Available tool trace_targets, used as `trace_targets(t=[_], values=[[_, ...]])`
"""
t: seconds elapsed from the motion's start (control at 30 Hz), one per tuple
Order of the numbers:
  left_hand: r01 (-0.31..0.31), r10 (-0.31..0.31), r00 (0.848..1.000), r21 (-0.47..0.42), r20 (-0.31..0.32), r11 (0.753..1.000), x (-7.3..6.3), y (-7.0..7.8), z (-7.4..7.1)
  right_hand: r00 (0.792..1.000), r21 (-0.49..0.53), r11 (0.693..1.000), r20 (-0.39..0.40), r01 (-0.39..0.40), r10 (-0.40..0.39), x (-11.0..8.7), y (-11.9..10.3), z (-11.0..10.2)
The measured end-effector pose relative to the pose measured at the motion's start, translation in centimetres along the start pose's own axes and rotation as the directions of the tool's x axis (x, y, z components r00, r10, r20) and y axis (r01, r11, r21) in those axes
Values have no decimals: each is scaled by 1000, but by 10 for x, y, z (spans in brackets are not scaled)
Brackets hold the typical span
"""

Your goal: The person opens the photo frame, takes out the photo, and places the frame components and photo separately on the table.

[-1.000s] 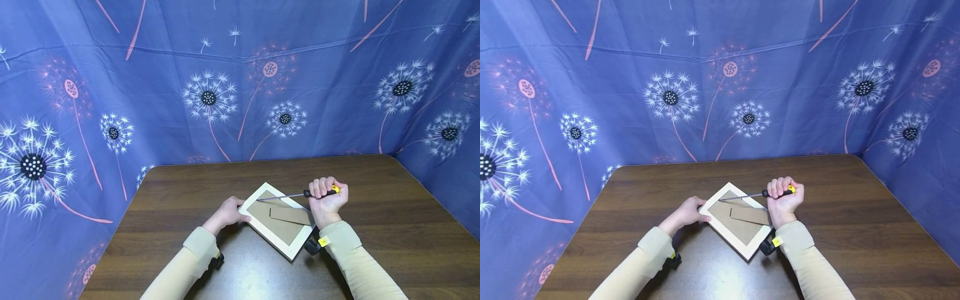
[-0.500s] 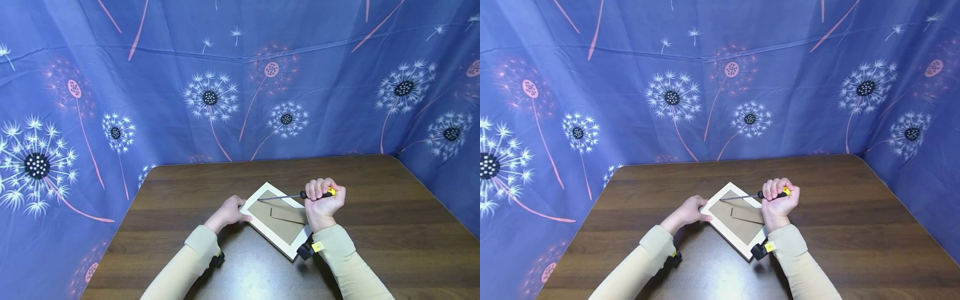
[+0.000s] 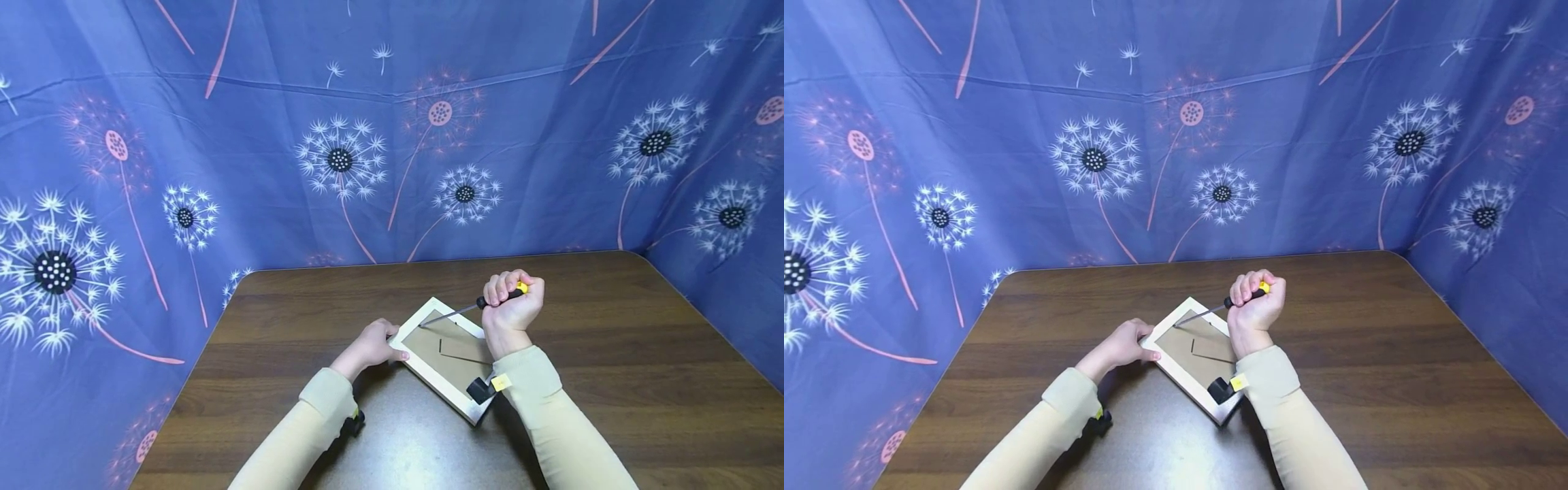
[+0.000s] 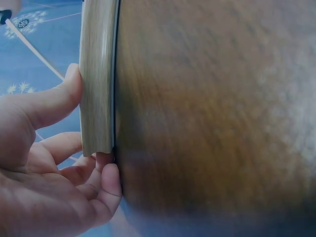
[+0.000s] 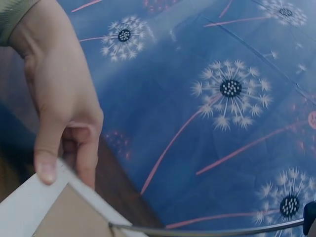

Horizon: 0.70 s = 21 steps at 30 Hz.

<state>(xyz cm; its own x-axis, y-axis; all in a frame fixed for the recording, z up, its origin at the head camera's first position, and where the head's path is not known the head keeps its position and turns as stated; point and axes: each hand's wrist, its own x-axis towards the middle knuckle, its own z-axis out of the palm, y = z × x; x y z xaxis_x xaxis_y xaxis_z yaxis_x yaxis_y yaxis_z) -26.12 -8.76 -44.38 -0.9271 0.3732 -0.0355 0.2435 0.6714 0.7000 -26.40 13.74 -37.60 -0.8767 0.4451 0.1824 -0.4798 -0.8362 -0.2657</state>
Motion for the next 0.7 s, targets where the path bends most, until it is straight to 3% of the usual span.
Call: trace_targets(t=[0.23, 0.5, 0.7], values=[[9, -9, 1000, 17, -3, 1000, 1, -2, 1, 997, -192, 981, -71, -17, 4, 7, 15, 24], [40, -40, 999, -6, -6, 999, 2, -1, 2, 995, -369, 929, -83, 19, -54, 13, 40, 51], [38, -38, 999, -4, -1, 999, 2, -2, 1, 996, -460, 888, -83, -10, -31, 16, 58, 66]])
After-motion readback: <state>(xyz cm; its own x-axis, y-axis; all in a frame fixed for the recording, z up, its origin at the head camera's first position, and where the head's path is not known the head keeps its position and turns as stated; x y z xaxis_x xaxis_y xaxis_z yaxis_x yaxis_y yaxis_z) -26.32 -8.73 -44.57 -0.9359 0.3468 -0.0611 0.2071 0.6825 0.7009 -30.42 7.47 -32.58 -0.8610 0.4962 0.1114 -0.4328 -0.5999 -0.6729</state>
